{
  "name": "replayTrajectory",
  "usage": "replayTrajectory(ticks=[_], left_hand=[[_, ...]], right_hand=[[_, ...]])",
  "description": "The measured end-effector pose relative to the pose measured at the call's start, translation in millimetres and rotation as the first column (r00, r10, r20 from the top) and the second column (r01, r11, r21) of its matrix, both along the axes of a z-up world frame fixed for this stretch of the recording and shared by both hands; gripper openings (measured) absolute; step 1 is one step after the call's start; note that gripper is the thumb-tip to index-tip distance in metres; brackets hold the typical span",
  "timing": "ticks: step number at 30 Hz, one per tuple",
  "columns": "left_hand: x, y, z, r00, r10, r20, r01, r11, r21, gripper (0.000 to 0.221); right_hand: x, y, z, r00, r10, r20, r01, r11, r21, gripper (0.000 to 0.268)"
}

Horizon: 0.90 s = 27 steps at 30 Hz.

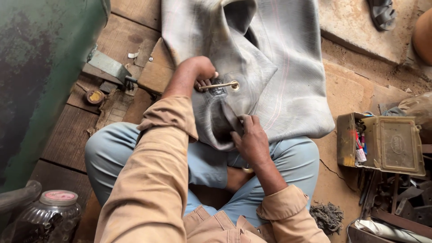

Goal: Repairing a large rubber inner tube using scissors and adhesive patches.

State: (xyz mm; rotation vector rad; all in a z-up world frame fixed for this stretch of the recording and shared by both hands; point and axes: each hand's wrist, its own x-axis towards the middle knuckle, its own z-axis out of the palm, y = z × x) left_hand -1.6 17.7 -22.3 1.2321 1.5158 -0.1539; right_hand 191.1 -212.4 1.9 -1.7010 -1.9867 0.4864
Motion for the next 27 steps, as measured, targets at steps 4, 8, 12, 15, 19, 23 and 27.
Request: replayTrajectory(ticks=[4,8,12,15,19,23,27], left_hand=[[-10.4,-2.7,-0.8,0.998,-0.036,0.056,0.034,0.999,0.026,0.035],[-5.8,-10.0,9.6,0.997,-0.041,0.069,0.042,0.999,-0.013,0.024],[-0.1,-20.2,38.1,0.998,0.035,0.057,-0.033,0.999,-0.024,0.01],[0.4,-24.3,48.4,1.0,0.022,0.006,-0.022,1.0,-0.005,0.011],[-4.1,-12.3,25.8,0.998,-0.009,0.067,0.012,0.999,-0.041,0.01],[-0.6,0.7,-1.5,0.999,-0.023,0.038,0.025,0.998,-0.059,0.007],[8.3,-7.2,16.1,0.977,-0.193,-0.091,0.19,0.981,-0.04,0.014]], right_hand=[[14.6,9.2,-6.0,0.97,-0.101,-0.222,0.072,0.988,-0.135,0.038],[17.1,19.4,11.5,0.954,-0.166,-0.25,0.103,0.964,-0.247,0.044],[9.3,35.4,29.5,0.989,-0.147,-0.001,0.142,0.959,-0.246,0.042],[-0.5,43.9,37.7,0.992,-0.106,0.061,0.116,0.974,-0.195,0.042],[-7.8,54.8,35.9,0.988,-0.077,0.132,0.101,0.978,-0.183,0.04],[-11.5,60.8,29.1,0.983,-0.044,0.181,0.077,0.981,-0.18,0.039],[-11.5,60.6,11.6,0.956,0.015,0.294,0.007,0.997,-0.074,0.04]])
